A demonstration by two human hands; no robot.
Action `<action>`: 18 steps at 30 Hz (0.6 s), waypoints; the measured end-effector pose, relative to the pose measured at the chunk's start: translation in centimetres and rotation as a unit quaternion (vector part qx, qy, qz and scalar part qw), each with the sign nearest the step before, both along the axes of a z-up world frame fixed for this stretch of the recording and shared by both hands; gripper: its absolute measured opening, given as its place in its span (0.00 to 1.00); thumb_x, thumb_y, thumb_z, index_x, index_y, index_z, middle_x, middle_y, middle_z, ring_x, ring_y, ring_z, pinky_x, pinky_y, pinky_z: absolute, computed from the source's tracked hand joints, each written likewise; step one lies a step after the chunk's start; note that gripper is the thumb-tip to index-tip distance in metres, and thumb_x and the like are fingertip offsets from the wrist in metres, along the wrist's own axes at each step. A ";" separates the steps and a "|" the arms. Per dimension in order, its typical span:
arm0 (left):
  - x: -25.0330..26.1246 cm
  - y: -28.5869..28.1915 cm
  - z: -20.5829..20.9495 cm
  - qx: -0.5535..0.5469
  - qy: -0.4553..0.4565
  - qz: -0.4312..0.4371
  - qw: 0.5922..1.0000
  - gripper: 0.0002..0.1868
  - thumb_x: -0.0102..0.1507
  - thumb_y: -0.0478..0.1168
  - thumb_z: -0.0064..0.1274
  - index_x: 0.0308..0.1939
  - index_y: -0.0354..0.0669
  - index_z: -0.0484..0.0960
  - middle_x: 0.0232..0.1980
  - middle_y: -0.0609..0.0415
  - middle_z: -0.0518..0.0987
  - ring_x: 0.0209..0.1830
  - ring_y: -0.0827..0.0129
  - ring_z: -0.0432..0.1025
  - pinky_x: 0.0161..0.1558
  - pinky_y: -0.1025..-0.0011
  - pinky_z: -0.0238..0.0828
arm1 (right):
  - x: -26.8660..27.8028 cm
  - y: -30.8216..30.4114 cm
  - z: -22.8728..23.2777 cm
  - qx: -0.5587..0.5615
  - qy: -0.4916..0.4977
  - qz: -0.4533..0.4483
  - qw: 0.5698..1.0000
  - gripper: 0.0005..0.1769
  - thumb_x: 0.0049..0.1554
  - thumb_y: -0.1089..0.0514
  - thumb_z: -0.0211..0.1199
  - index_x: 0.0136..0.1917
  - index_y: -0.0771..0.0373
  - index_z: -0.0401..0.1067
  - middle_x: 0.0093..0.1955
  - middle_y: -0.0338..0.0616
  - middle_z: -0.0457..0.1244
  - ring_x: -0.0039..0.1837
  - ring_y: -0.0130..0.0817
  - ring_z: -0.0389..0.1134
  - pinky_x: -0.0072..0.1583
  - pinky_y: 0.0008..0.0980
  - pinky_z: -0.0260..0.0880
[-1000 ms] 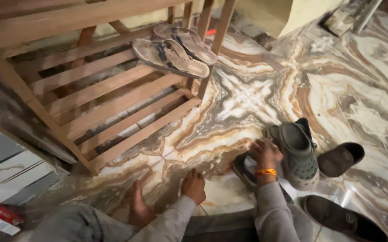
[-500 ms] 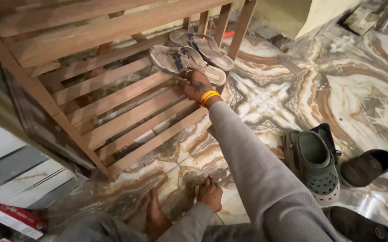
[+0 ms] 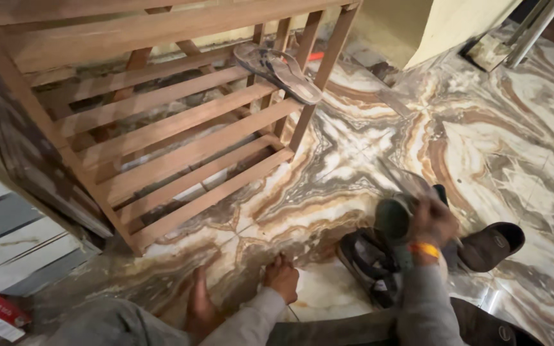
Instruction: The person sits on the floor and organizes multiple pairs of shoes by picking them up and placing them onto a wooden shoe rack. They handle various types of footwear including sneakers, sandals, and clogs, arranging them on the shelves.
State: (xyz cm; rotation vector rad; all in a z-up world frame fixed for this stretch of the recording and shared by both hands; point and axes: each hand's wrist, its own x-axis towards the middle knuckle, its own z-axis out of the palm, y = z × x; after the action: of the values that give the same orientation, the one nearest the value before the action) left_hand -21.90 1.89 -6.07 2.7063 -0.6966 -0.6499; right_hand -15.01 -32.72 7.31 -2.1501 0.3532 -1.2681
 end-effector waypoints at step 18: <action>-0.6 -0.8 -1.3 0.086 0.032 -0.013 0.996 0.51 0.59 0.43 0.62 0.78 0.29 0.50 0.84 0.33 0.41 0.83 0.43 0.39 0.73 0.48 0.52 | 2.0 9.0 -2.8 0.051 0.156 0.102 0.981 0.15 0.56 0.57 0.69 0.54 0.68 0.79 0.49 0.55 0.73 0.50 0.42 0.75 0.53 0.36 0.72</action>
State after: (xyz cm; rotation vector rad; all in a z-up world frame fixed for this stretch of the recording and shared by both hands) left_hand -22.53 1.12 -7.32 2.8202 -0.6917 -0.8357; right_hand -13.01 -23.77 4.56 -2.2315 0.3081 -0.7832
